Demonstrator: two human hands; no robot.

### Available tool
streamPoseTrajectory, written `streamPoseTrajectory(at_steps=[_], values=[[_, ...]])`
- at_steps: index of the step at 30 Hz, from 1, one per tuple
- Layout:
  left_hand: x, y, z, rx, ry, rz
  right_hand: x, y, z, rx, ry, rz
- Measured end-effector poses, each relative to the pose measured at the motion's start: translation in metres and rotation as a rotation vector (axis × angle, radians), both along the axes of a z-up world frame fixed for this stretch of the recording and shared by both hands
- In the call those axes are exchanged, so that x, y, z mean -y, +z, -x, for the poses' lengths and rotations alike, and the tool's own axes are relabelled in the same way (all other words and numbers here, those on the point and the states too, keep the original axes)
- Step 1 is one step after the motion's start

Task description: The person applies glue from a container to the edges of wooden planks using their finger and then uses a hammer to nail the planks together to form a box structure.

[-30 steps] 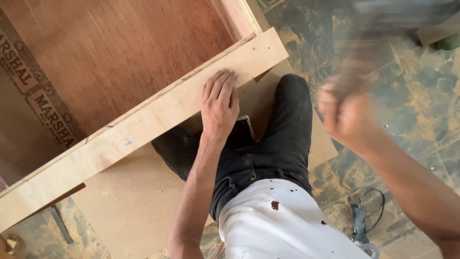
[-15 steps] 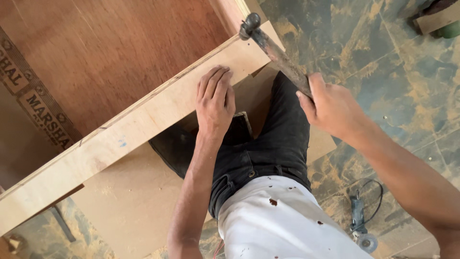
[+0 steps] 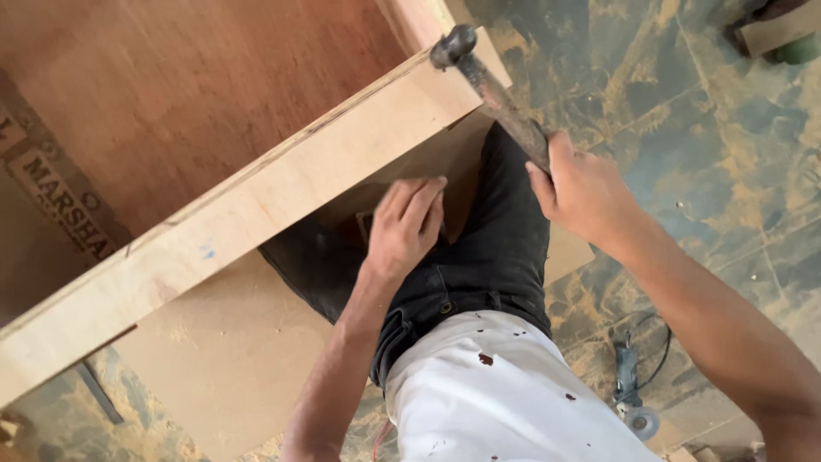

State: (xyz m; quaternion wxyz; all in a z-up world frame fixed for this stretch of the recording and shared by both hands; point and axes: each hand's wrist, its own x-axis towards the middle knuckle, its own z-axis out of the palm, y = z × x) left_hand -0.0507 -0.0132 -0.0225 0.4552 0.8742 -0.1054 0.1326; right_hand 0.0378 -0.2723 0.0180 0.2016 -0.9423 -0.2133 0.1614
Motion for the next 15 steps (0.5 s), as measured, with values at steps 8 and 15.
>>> streamPoseTrajectory(at_steps=[8, 15], values=[[-0.016, -0.222, 0.04, -1.118, -0.002, -0.415, -0.01, -0.002, 0.01, -0.093, -0.07, -0.109], [-0.001, -0.29, 0.08, -1.019, -0.219, -0.638, -0.008, -0.002, 0.02, -0.082, -0.1, -0.136]])
